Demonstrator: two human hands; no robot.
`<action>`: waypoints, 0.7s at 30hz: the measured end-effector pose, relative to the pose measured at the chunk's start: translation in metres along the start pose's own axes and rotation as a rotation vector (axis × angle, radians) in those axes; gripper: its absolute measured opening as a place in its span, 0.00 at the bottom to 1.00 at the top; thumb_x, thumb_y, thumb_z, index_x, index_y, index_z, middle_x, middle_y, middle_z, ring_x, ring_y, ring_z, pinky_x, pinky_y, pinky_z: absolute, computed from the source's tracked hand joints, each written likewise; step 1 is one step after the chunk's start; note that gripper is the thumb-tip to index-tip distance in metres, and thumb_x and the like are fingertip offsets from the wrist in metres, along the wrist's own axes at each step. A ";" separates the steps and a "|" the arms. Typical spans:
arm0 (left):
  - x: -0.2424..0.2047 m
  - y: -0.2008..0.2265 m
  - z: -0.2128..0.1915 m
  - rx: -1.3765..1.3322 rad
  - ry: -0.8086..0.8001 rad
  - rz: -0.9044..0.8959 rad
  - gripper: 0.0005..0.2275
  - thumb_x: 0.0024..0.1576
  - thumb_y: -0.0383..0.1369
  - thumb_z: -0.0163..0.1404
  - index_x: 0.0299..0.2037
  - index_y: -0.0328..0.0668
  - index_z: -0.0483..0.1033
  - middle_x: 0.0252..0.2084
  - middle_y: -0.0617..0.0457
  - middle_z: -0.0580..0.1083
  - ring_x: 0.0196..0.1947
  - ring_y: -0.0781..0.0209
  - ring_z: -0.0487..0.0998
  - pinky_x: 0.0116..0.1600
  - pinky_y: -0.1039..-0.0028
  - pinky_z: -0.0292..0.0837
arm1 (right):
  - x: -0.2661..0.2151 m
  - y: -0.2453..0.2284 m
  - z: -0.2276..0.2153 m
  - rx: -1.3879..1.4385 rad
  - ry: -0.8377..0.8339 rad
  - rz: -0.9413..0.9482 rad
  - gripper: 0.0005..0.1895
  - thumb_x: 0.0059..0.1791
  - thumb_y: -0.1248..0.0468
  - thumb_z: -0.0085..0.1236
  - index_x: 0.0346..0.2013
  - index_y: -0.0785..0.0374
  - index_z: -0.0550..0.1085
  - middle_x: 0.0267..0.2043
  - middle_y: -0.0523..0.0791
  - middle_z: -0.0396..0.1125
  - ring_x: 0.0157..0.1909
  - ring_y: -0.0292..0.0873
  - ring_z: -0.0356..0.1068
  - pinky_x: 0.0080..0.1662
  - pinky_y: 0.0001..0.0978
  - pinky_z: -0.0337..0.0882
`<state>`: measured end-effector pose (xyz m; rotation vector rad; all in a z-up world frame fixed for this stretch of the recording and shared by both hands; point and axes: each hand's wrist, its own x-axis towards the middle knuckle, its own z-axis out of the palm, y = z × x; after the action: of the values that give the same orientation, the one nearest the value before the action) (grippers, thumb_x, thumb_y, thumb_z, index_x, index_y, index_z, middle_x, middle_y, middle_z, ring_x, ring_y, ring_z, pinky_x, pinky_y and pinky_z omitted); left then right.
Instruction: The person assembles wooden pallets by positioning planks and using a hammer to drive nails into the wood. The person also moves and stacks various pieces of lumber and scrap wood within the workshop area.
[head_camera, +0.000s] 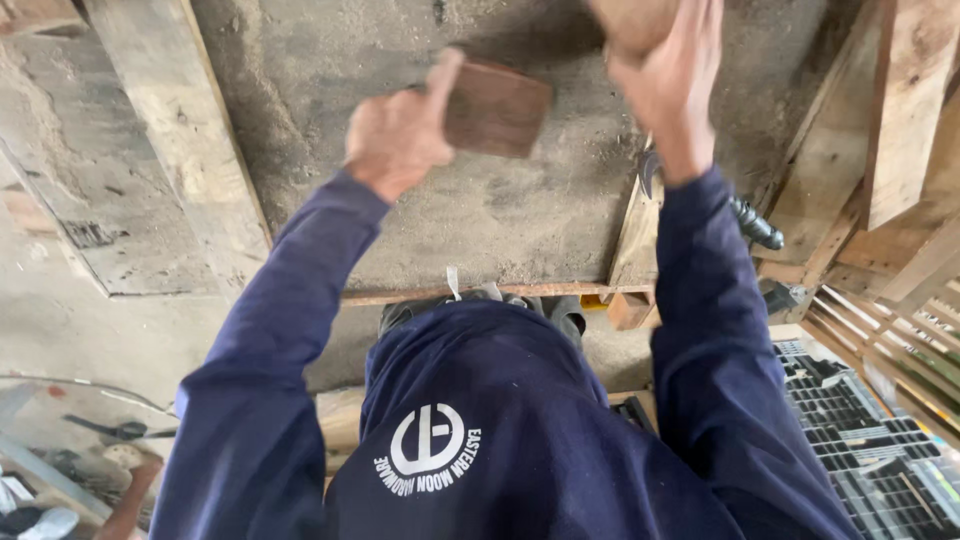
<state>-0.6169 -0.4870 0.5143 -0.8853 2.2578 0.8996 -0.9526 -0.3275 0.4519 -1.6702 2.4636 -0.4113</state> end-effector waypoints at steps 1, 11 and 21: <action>-0.016 -0.017 0.002 -0.040 0.062 -0.032 0.42 0.55 0.37 0.64 0.76 0.47 0.46 0.18 0.58 0.67 0.13 0.64 0.67 0.20 0.71 0.71 | -0.026 -0.010 0.000 -0.071 0.001 -0.113 0.48 0.53 0.47 0.72 0.75 0.65 0.54 0.72 0.57 0.55 0.75 0.60 0.52 0.71 0.68 0.52; -0.059 -0.078 0.042 -0.146 0.361 0.022 0.53 0.43 0.45 0.74 0.75 0.43 0.47 0.24 0.44 0.77 0.23 0.46 0.81 0.35 0.60 0.79 | -0.103 -0.087 -0.032 -0.138 -0.192 -0.209 0.62 0.39 0.38 0.81 0.75 0.58 0.54 0.70 0.64 0.45 0.71 0.71 0.45 0.64 0.77 0.50; -0.032 -0.067 0.042 -0.180 0.330 0.125 0.55 0.43 0.46 0.73 0.75 0.45 0.45 0.24 0.43 0.77 0.23 0.46 0.81 0.37 0.58 0.80 | -0.063 -0.093 -0.025 0.319 -0.479 -0.218 0.54 0.40 0.66 0.77 0.73 0.60 0.53 0.66 0.59 0.49 0.73 0.63 0.51 0.72 0.62 0.62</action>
<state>-0.5374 -0.4817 0.4845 -1.0457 2.5669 1.0949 -0.8529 -0.2980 0.5006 -1.6677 1.7843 -0.3534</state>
